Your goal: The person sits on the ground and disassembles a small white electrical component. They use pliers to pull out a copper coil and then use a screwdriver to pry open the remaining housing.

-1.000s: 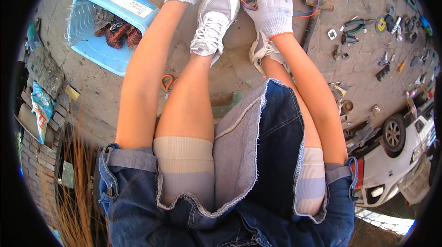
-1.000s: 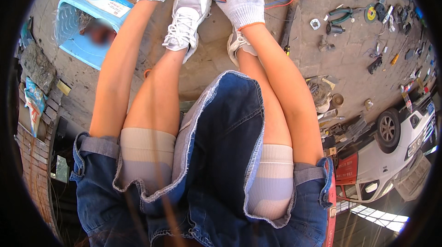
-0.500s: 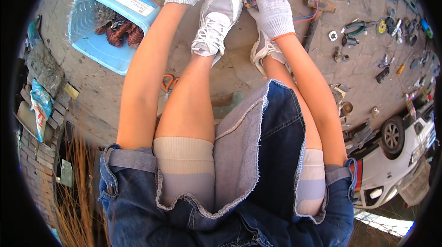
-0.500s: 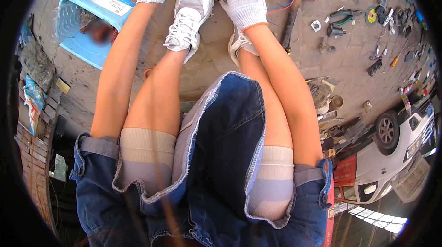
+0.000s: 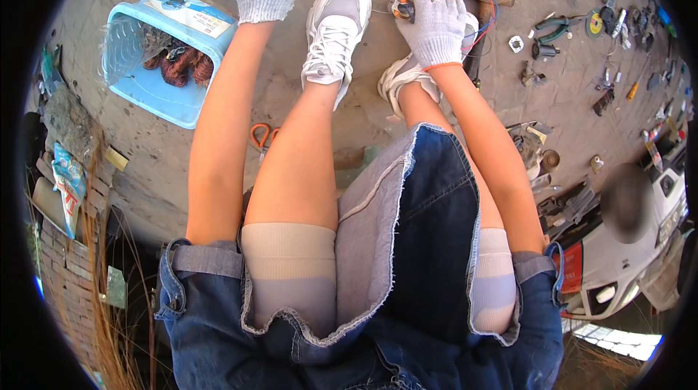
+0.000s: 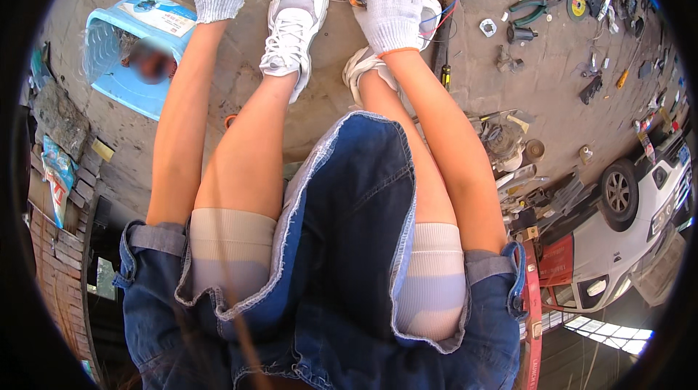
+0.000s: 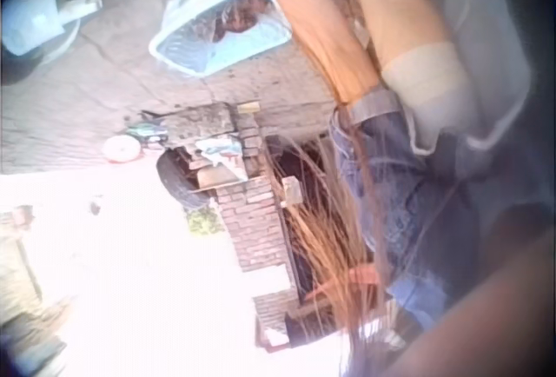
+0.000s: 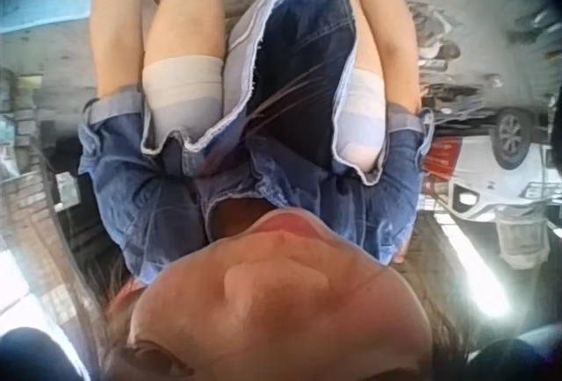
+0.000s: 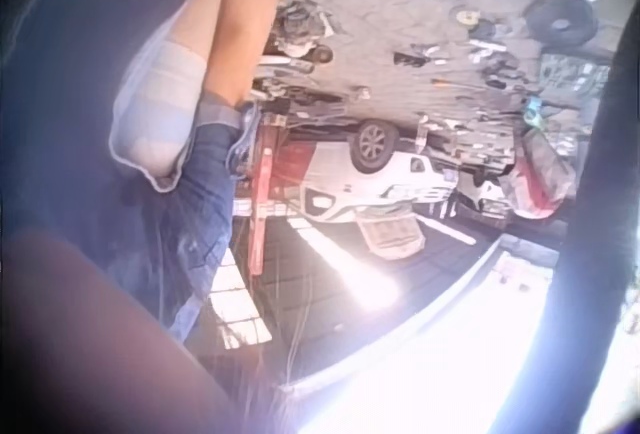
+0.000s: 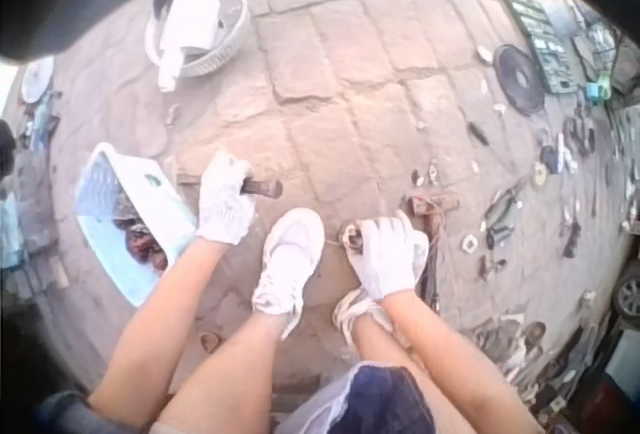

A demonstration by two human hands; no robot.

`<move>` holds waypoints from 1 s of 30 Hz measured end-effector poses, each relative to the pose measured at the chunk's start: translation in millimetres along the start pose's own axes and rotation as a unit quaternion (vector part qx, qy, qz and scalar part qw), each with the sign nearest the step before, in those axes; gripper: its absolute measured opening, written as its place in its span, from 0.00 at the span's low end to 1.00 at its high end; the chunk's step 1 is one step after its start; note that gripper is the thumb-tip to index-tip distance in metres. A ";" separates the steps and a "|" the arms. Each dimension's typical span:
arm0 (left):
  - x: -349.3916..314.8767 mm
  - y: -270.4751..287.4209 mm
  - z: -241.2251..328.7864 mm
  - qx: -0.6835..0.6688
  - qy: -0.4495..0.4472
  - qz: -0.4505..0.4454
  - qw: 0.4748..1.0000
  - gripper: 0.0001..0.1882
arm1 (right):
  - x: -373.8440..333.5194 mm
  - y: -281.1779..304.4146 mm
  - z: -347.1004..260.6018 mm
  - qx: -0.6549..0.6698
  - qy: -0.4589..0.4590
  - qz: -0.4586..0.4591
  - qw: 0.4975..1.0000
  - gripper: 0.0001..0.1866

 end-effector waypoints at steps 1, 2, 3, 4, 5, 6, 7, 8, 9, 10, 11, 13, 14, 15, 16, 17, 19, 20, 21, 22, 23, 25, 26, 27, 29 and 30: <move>-1.8 0.0 0.8 0.002 0.004 -0.013 1.000 0.08 | 0.7 -1.0 0.0 0.002 -0.004 0.004 1.000 0.18; -5.5 -0.5 1.4 0.004 0.009 -0.027 1.000 0.07 | -1.7 -2.8 0.2 0.009 -0.008 0.011 1.000 0.18; -9.0 -2.5 2.1 0.006 0.014 -0.039 0.999 0.07 | -3.7 -3.5 0.2 0.016 -0.012 0.018 1.000 0.19; -12.1 -3.7 1.1 0.011 0.025 -0.026 0.999 0.07 | -5.2 -4.2 0.5 0.022 -0.016 0.026 0.999 0.19; -14.8 -5.6 -0.5 0.015 0.037 -0.013 0.999 0.07 | -4.0 -6.0 2.9 0.028 -0.022 0.023 0.999 0.19; -20.3 -8.1 3.2 0.015 0.054 -0.005 0.998 0.08 | -3.8 -0.9 3.7 0.032 -0.030 0.012 0.999 0.19; -23.0 -5.7 9.9 0.062 0.084 -0.040 0.994 0.08 | -6.5 1.8 4.6 0.036 -0.038 0.002 0.999 0.20; -33.4 -10.7 7.7 0.086 0.090 -0.068 0.990 0.10 | -12.9 0.9 5.6 0.036 -0.036 0.005 0.999 0.20; -43.3 -13.2 -3.2 0.115 0.092 -0.092 0.985 0.13 | -11.9 -0.7 5.4 0.038 -0.033 0.016 0.999 0.20; -39.9 -12.8 -10.1 0.149 0.088 -0.111 0.979 0.16 | -4.9 -5.5 4.1 0.043 -0.029 0.034 0.998 0.20; -39.3 -10.9 -13.0 0.146 0.088 -0.080 0.982 0.11 | -4.2 -8.6 1.0 0.056 -0.032 0.030 0.997 0.20; -38.4 -7.2 -8.4 0.139 0.095 -0.068 0.983 0.12 | -7.1 -10.3 -3.7 0.064 -0.019 0.044 0.997 0.20; -36.6 -5.9 -7.5 0.134 0.099 -0.063 0.984 0.12 | -8.3 -10.8 -4.2 0.054 -0.013 0.043 0.998 0.20; -35.8 -6.2 -5.2 0.122 0.108 -0.067 0.984 0.12 | -8.9 -10.3 -3.6 0.054 -0.014 0.048 0.997 0.20; -34.2 -6.2 -4.7 0.118 0.107 -0.059 0.985 0.12 | -9.0 -9.9 -2.5 0.053 -0.015 0.052 0.997 0.20; -32.1 -6.4 -4.4 0.113 0.106 -0.051 0.987 0.12 | -9.2 -9.5 -1.4 0.051 -0.015 0.057 0.997 0.21; -30.1 -5.9 -1.1 0.105 0.118 -0.043 0.987 0.11 | -7.3 -7.3 -1.9 0.056 -0.026 0.040 0.997 0.20; -30.4 -4.9 1.7 0.101 0.130 -0.044 0.985 0.11 | -7.5 -6.4 -2.0 0.058 -0.031 0.032 0.997 0.20; -29.9 -3.6 3.3 0.098 0.140 -0.045 0.984 0.10 | -8.8 -5.0 -1.5 0.058 -0.034 0.034 0.997 0.20; -29.8 -3.5 4.1 0.097 0.138 -0.048 0.984 0.10 | -10.3 -3.5 -0.3 0.059 -0.037 0.037 0.997 0.20; -29.8 -3.5 4.7 0.096 0.136 -0.051 0.985 0.10 | -11.5 -2.2 0.2 0.059 -0.039 0.040 0.997 0.20; -28.5 -3.9 6.2 0.095 0.138 -0.055 0.984 0.10 | -11.1 -2.1 -1.0 0.054 -0.044 0.029 0.997 0.19; -27.3 -4.0 7.1 0.093 0.141 -0.058 0.984 0.10 | -10.8 -2.4 -1.1 0.051 -0.046 0.024 0.997 0.19; -27.5 -4.0 8.4 0.090 0.145 -0.061 0.983 0.10 | -11.8 -3.2 -0.8 0.043 -0.038 0.028 0.998 0.19; -27.3 -6.0 10.0 0.084 0.119 -0.038 0.989 0.10 | -13.5 -5.6 0.3 0.027 -0.023 0.034 0.999 0.20; -23.9 -6.2 10.2 0.083 0.104 -0.025 0.991 0.10 | -12.5 -5.6 0.0 0.029 -0.022 0.038 0.999 0.21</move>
Point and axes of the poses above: each hand's wrist, its own x-axis towards the middle knuckle, its own y-axis out of the back of the hand, z = x × y, the point moved 3 cm from there along x, towards the middle knuckle, and after that the axes turned 3 degrees about -y, right-handed, at the moved point
